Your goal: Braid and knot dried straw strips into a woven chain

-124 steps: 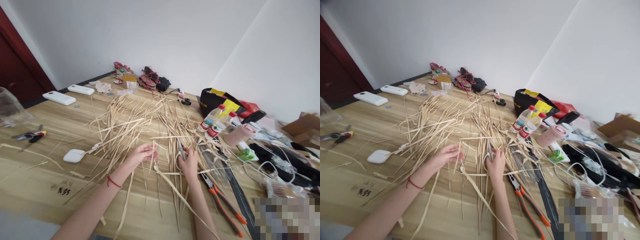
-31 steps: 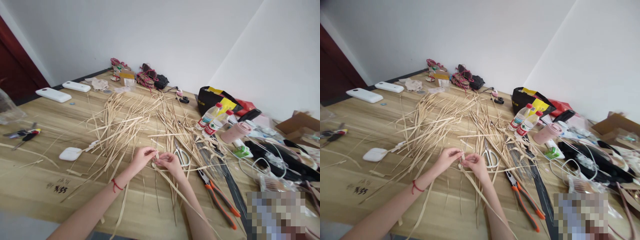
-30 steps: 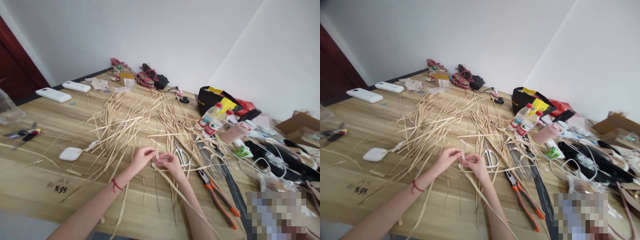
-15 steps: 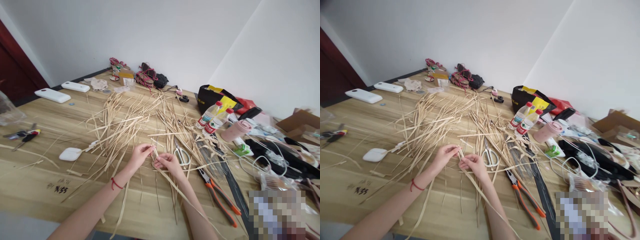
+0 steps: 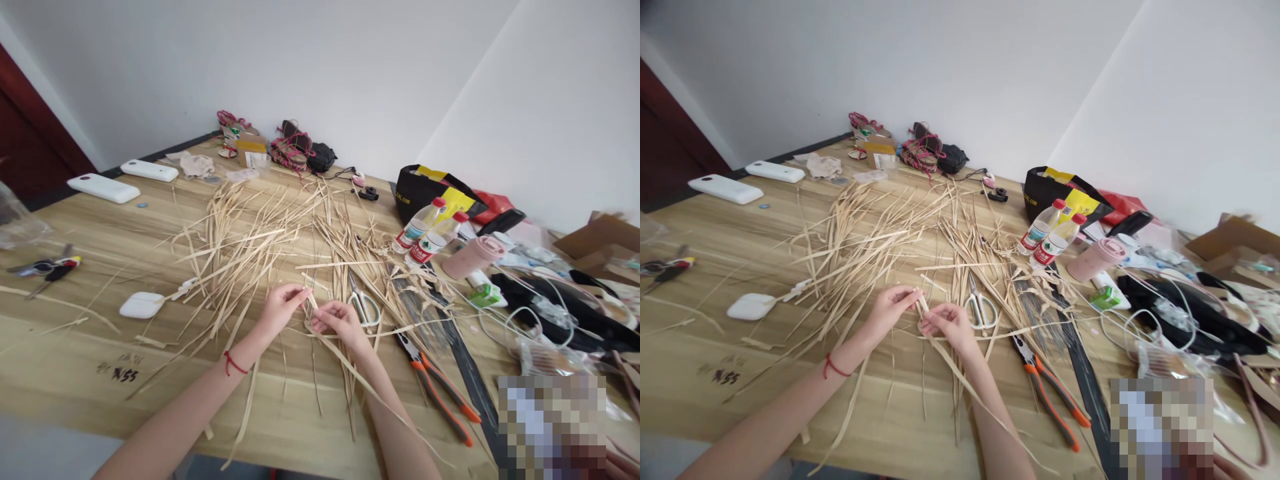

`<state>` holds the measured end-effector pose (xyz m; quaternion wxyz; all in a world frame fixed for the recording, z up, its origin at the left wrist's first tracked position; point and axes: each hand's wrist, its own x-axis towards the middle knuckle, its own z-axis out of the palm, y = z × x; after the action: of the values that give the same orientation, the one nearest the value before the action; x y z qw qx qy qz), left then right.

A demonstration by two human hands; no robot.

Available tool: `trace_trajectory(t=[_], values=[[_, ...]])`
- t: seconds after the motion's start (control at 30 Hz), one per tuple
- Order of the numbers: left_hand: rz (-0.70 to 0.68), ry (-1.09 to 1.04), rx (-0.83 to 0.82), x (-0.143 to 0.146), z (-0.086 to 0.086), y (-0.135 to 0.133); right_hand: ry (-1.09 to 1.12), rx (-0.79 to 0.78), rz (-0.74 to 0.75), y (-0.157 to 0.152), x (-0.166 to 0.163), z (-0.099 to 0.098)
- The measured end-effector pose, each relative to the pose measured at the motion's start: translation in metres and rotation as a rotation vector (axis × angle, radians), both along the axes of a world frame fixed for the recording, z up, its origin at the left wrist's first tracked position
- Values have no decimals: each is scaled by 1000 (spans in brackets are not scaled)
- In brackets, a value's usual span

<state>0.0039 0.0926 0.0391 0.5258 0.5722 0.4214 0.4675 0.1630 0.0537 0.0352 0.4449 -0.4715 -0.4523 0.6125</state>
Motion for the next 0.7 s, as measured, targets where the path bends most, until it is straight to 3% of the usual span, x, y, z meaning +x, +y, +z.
trace_trajectory(t=[0.4,0.7], values=[[-2,17,-40,-5,-2,5,70,-10,32,-1,2,-1],[-137,220,103,-3,-9,2,-55,97,-70,5,6,-7]])
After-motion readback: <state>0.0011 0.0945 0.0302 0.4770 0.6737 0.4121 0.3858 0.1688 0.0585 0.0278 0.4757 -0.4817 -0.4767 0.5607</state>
